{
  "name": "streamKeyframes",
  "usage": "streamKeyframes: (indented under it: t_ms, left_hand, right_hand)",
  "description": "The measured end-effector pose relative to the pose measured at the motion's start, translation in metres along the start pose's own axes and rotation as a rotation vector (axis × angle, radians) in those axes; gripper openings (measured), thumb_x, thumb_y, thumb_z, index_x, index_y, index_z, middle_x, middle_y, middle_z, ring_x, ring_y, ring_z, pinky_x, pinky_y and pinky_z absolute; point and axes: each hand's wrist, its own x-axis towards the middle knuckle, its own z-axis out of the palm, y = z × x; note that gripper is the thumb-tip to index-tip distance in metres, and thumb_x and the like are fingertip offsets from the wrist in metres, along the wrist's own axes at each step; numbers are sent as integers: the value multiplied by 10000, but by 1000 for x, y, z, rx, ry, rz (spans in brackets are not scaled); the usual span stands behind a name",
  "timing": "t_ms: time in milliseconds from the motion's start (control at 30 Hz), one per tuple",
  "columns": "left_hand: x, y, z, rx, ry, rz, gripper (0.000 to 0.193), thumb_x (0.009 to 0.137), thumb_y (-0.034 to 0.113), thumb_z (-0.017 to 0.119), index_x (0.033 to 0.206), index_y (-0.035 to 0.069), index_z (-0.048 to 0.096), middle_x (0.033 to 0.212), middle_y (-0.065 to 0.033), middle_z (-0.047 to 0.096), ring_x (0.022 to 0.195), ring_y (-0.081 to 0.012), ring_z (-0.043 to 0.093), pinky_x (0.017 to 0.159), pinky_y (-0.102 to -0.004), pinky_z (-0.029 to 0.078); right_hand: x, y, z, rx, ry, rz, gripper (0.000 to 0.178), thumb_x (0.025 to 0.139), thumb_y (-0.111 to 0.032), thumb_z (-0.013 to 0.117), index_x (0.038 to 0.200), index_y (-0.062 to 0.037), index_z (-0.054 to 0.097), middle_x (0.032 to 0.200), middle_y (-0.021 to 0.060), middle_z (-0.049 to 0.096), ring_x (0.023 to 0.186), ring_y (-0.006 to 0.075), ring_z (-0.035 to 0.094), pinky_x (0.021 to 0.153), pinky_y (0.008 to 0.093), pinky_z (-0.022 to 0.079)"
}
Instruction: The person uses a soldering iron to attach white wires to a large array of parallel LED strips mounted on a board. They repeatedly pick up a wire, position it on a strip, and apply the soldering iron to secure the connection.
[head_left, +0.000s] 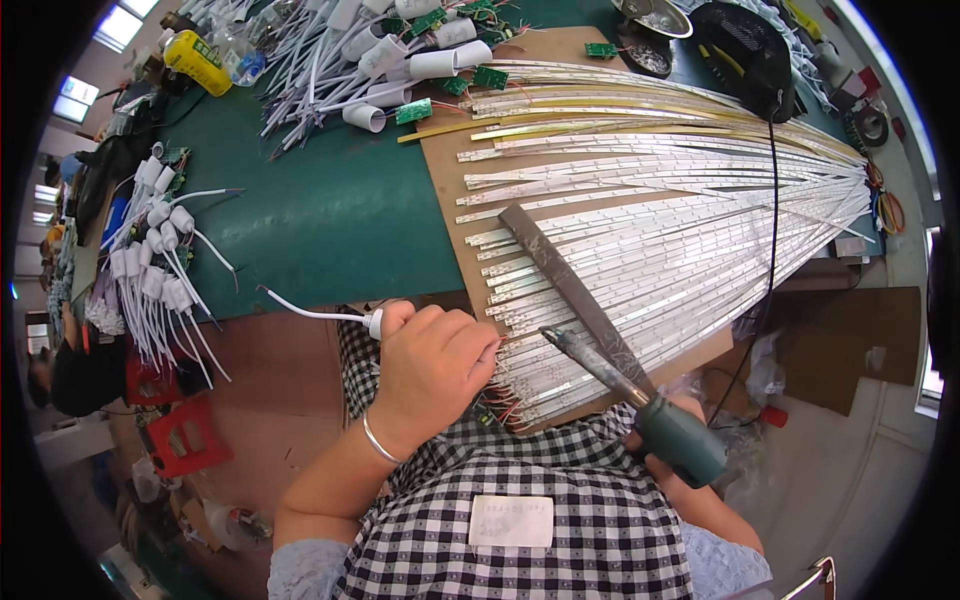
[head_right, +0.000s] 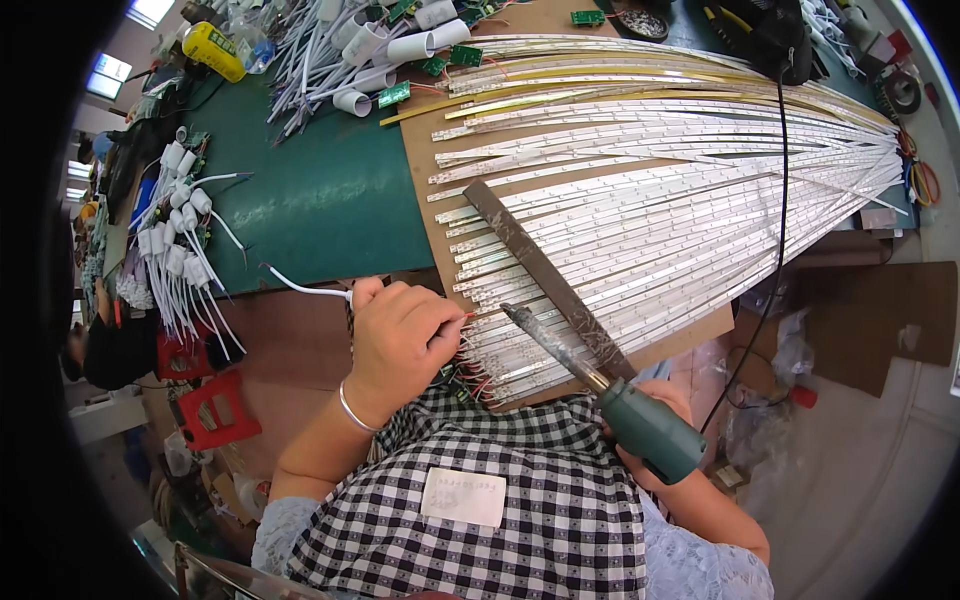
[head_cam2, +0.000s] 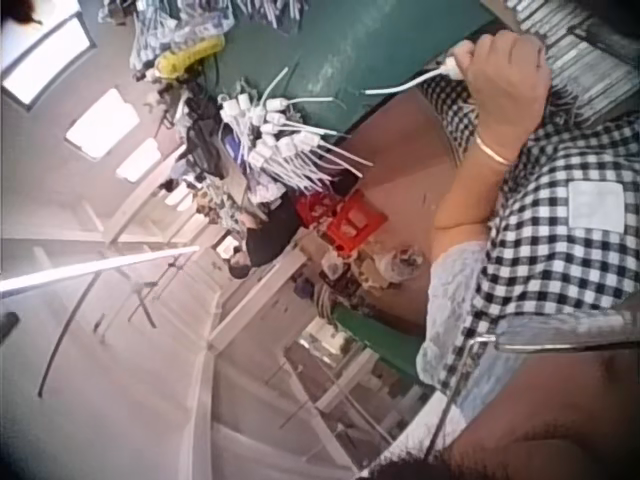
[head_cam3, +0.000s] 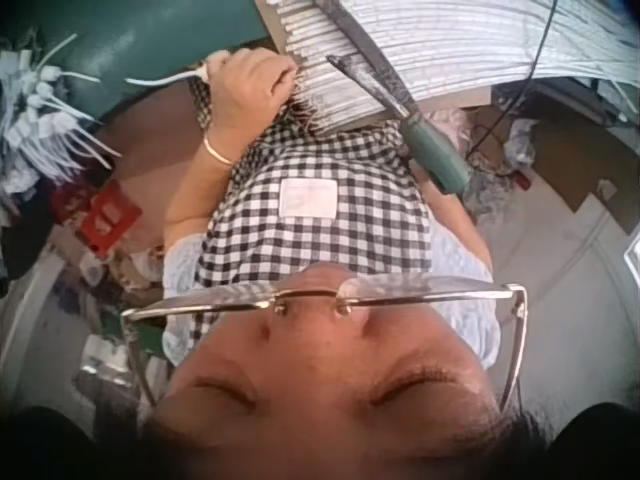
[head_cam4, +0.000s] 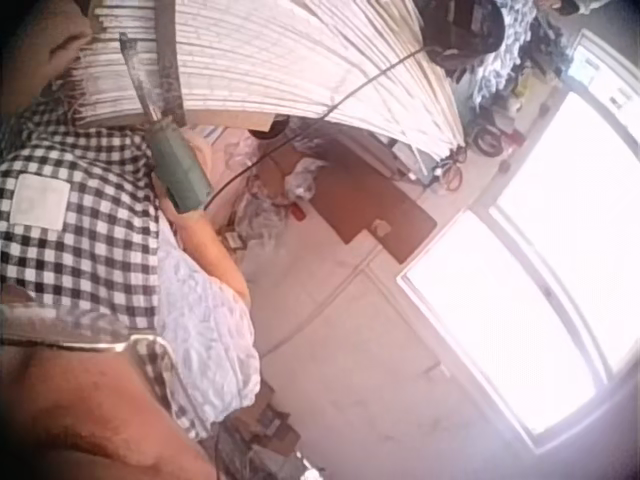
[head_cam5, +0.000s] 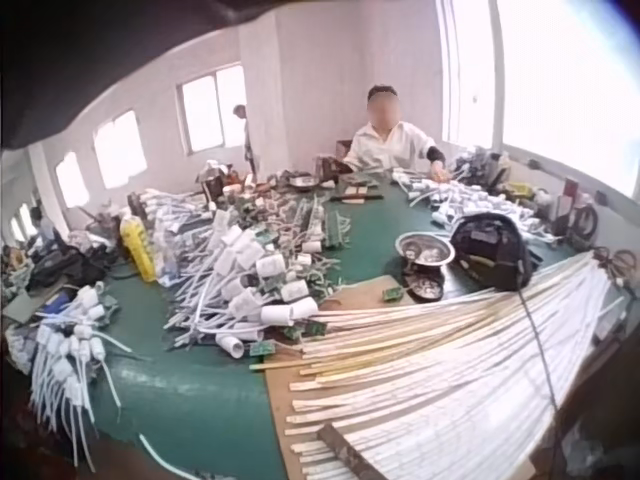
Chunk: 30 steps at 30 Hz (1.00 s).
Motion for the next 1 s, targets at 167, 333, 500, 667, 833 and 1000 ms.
streamKeyframes:
  t_ms: [167,333,500,667,833,1000]
  left_hand:
    - [1,-2,3,37,59,96,161,656,80,734,778,146,654,730,40,576,652,-150,520,720,-341,305]
    - [1,-1,5,95,30,171,208,644,72,723,832,145,671,746,50,559,714,-138,525,735,-356,297]
    - [3,0,8,79,29,159,193,651,75,722,826,141,676,744,48,560,725,-147,533,739,-359,299]
    - [4,-1,7,75,4,150,173,656,76,722,811,138,676,749,46,568,732,-150,538,739,-357,299]
    - [3,-1,7,81,3,144,165,656,76,722,802,137,675,750,45,572,728,-149,537,738,-354,298]
    - [2,-2,9,79,35,139,157,660,73,717,797,131,668,753,40,577,728,-150,533,739,-355,295]
  right_hand:
    - [12,-6,-2,-115,-71,-91,268,880,-205,599,1072,-20,617,974,62,661,971,267,602,877,367,467]
    - [21,-11,3,-28,-59,-197,375,894,-181,596,1186,48,543,1085,120,635,972,248,627,868,336,491]
    - [11,5,1,-22,-126,-145,466,920,-203,583,1273,75,459,1131,165,617,975,245,636,845,315,514]
    - [10,2,-7,144,-290,219,421,969,-194,493,1284,82,445,1127,225,609,902,265,672,695,294,584]
    - [16,-6,-3,-42,-356,260,385,991,-157,432,1291,83,418,1131,260,594,863,287,684,627,320,609]
    - [2,33,4,297,-215,164,365,983,-100,431,1305,70,402,1168,272,571,875,306,683,626,337,612]
